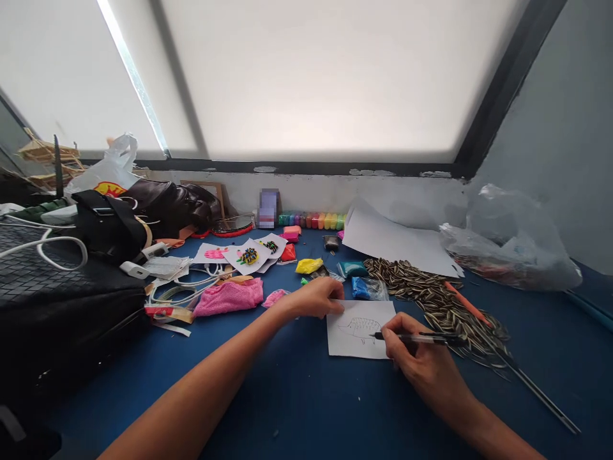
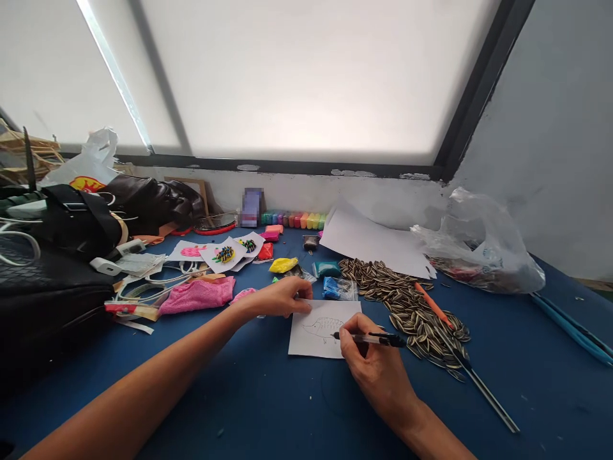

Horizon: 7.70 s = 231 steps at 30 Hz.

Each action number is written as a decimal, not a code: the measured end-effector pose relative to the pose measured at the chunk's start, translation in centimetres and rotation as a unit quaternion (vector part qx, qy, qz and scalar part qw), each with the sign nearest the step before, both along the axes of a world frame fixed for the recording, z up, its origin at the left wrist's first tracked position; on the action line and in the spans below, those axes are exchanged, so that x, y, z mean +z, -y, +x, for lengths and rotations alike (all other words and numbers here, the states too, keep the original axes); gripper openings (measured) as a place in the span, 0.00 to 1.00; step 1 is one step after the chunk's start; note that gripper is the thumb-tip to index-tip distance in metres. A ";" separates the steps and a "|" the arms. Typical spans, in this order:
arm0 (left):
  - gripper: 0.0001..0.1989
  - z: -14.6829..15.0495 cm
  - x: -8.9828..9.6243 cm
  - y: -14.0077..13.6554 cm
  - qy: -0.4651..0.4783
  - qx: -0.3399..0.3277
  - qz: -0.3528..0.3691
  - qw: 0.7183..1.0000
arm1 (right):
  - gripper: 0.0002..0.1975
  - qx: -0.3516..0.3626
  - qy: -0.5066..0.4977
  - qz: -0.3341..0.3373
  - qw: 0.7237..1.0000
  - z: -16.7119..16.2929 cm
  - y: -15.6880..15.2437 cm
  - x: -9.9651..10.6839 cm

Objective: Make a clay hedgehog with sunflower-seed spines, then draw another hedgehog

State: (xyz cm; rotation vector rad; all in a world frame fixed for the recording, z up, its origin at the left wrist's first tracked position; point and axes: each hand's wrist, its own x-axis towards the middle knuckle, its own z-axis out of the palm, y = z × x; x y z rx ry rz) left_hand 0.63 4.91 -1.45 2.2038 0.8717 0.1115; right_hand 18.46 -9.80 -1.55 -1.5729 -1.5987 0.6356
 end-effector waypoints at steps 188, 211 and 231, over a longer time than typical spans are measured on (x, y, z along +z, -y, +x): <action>0.22 -0.4 1.3 1.4 -0.043 -0.078 0.003 0.996 | 0.14 -0.034 0.076 0.030 0.996 0.2 -0.9 -0.8; 0.22 -0.5 1.4 1.4 -0.037 -0.078 -0.001 0.996 | 0.15 -0.044 0.085 0.013 0.995 0.5 -0.9 -0.5; 0.22 -0.5 1.4 1.5 -0.039 -0.076 -0.007 0.996 | 0.14 -0.076 0.104 0.049 0.990 0.7 -1.0 -0.6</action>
